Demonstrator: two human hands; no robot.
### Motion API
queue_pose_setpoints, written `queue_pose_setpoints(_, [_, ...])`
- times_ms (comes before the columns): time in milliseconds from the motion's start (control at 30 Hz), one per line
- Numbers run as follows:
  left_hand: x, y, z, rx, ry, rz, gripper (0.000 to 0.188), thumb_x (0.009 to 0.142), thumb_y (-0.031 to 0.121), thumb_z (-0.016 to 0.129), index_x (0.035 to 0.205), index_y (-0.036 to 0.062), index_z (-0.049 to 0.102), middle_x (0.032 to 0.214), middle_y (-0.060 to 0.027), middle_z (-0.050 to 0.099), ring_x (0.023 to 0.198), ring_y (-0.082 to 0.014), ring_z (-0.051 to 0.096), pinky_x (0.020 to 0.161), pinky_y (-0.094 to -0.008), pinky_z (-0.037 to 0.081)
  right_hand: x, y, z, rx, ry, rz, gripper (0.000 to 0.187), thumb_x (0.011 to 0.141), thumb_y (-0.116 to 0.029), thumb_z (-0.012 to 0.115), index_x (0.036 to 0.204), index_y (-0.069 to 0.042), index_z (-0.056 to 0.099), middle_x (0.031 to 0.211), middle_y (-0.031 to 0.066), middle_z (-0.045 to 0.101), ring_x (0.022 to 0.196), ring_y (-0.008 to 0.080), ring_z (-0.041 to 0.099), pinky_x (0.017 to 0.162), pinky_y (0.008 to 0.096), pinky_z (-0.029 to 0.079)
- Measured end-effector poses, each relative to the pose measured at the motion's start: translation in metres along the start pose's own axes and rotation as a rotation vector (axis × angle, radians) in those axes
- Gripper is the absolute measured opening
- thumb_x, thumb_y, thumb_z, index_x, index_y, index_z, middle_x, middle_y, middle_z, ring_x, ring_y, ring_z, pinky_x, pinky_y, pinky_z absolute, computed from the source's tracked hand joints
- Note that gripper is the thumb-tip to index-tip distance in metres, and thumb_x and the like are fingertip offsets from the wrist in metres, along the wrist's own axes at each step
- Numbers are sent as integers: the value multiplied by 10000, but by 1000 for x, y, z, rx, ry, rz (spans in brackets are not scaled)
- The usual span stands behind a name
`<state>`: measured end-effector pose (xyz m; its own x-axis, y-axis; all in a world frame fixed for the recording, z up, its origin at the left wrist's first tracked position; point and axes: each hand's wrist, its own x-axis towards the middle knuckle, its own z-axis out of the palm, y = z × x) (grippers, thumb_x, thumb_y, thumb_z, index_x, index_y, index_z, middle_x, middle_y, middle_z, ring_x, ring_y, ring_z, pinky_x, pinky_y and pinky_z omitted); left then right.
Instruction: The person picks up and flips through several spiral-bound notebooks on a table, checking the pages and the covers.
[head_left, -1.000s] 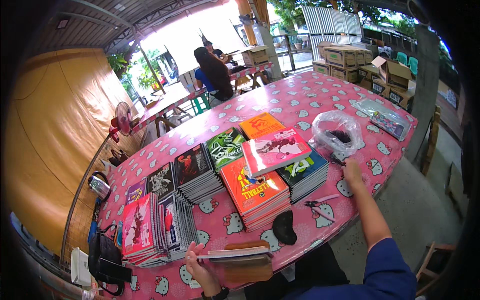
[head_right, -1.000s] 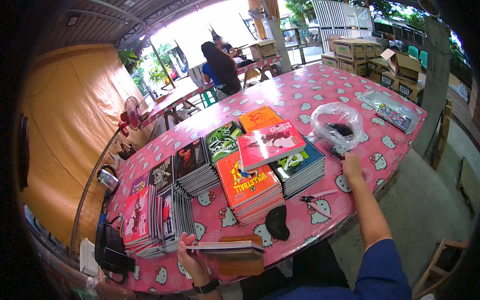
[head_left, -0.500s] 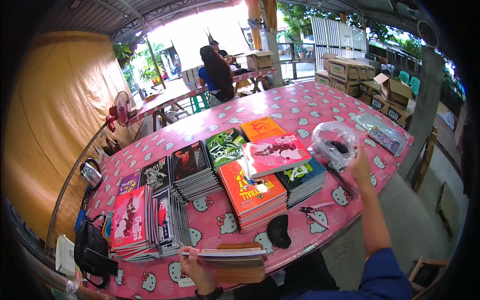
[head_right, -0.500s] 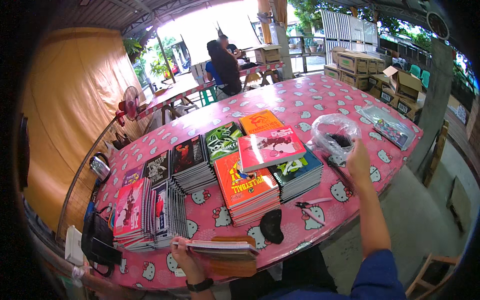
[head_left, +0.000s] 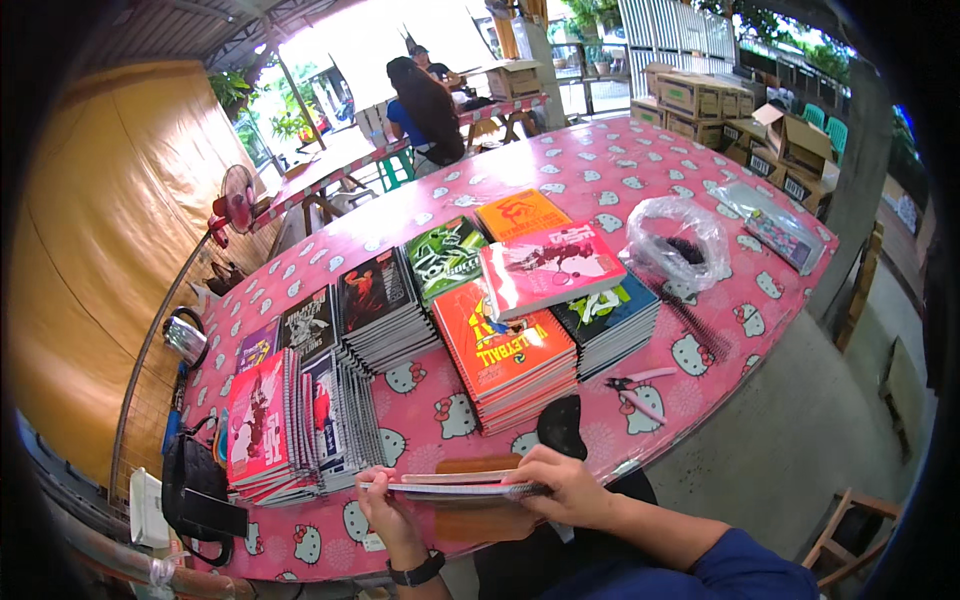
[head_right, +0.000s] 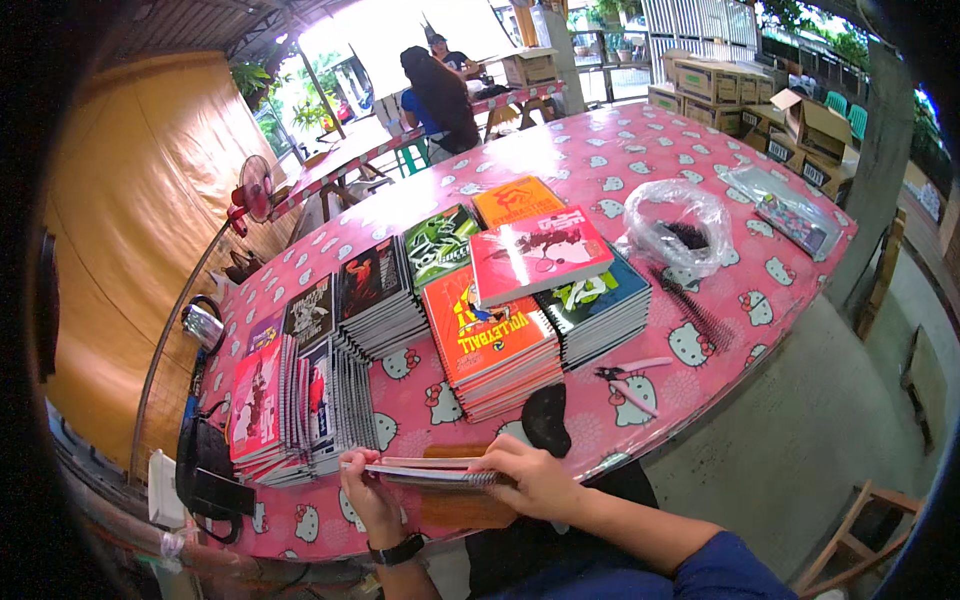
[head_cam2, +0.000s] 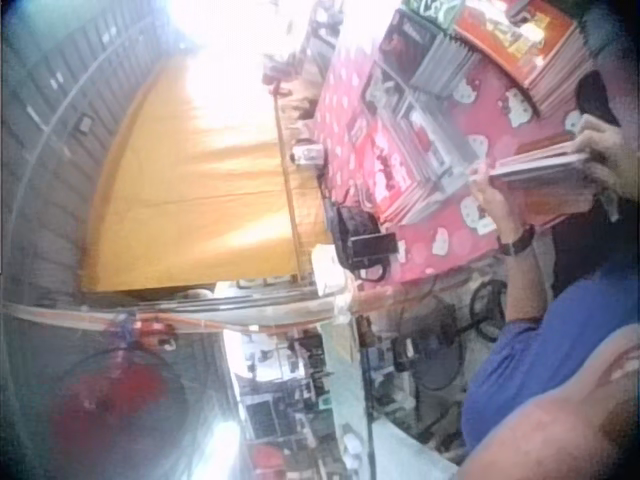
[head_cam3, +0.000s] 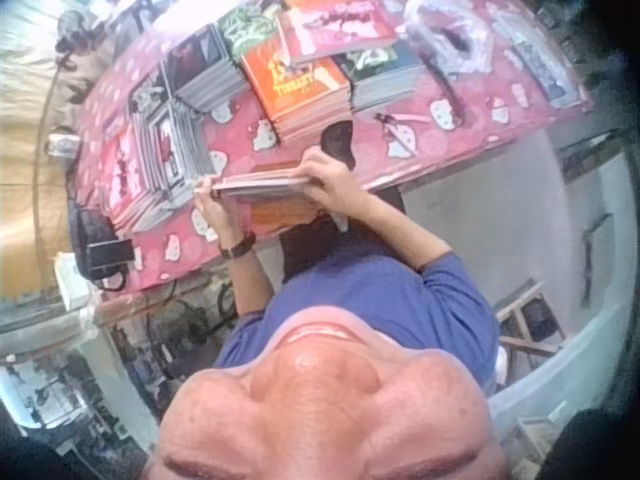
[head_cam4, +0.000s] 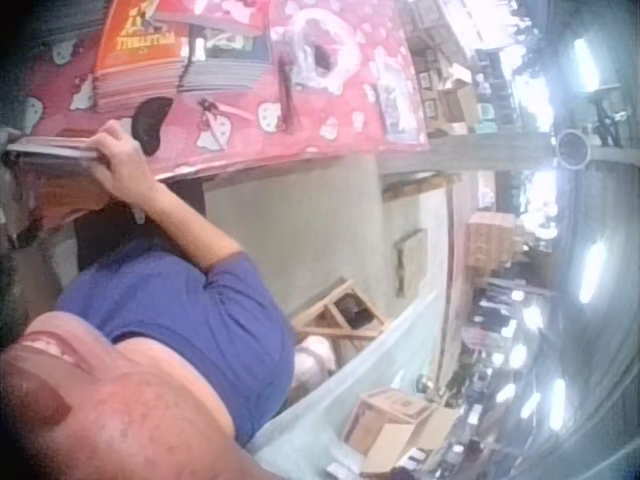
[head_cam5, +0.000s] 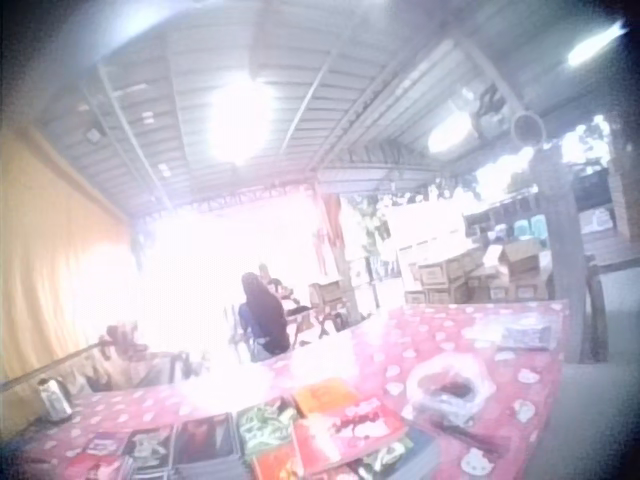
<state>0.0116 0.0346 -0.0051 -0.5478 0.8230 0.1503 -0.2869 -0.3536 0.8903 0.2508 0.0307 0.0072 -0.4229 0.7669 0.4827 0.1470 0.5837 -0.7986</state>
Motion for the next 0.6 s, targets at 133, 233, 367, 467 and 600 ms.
queue_pose_setpoints(133, [-6,12,4,169,76,251,197,820,209,556,923,64,470,897,-59,502,765,-123,429,652,-244,337,8,-1,-8,3,34,-9,298,785,-122,653,1061,-59,562,887,114,541,848,233,579,710,323,472])
queue_pose_setpoints(233, [-31,15,16,716,68,752,663,786,381,609,1277,16,356,1286,-166,387,1244,-273,330,1041,-413,229,6,-1,-29,35,144,135,257,878,-180,542,1102,-55,550,913,41,528,849,129,531,716,237,430])
queue_pose_setpoints(367, [-62,12,61,1150,-428,752,884,665,494,718,1319,53,321,1202,-134,456,1237,-291,353,1075,-504,107,6,-3,-69,268,-29,506,288,923,-170,477,1179,-39,495,860,-17,463,783,51,434,664,192,367])
queue_pose_setpoints(467, [-60,0,67,1249,-522,737,707,624,473,753,1157,98,477,997,-75,522,1065,-260,466,1070,-517,101,-1,-13,-72,180,-92,440,278,921,-128,471,1181,-32,485,813,11,472,720,79,444,651,217,389])
queue_pose_setpoints(600, [-57,-5,71,1245,-482,846,445,584,425,776,862,147,566,810,-29,503,819,-216,498,1063,-525,100,-1,-13,-59,103,-84,304,294,896,-64,499,1189,-49,488,793,58,510,708,122,499,665,255,432])
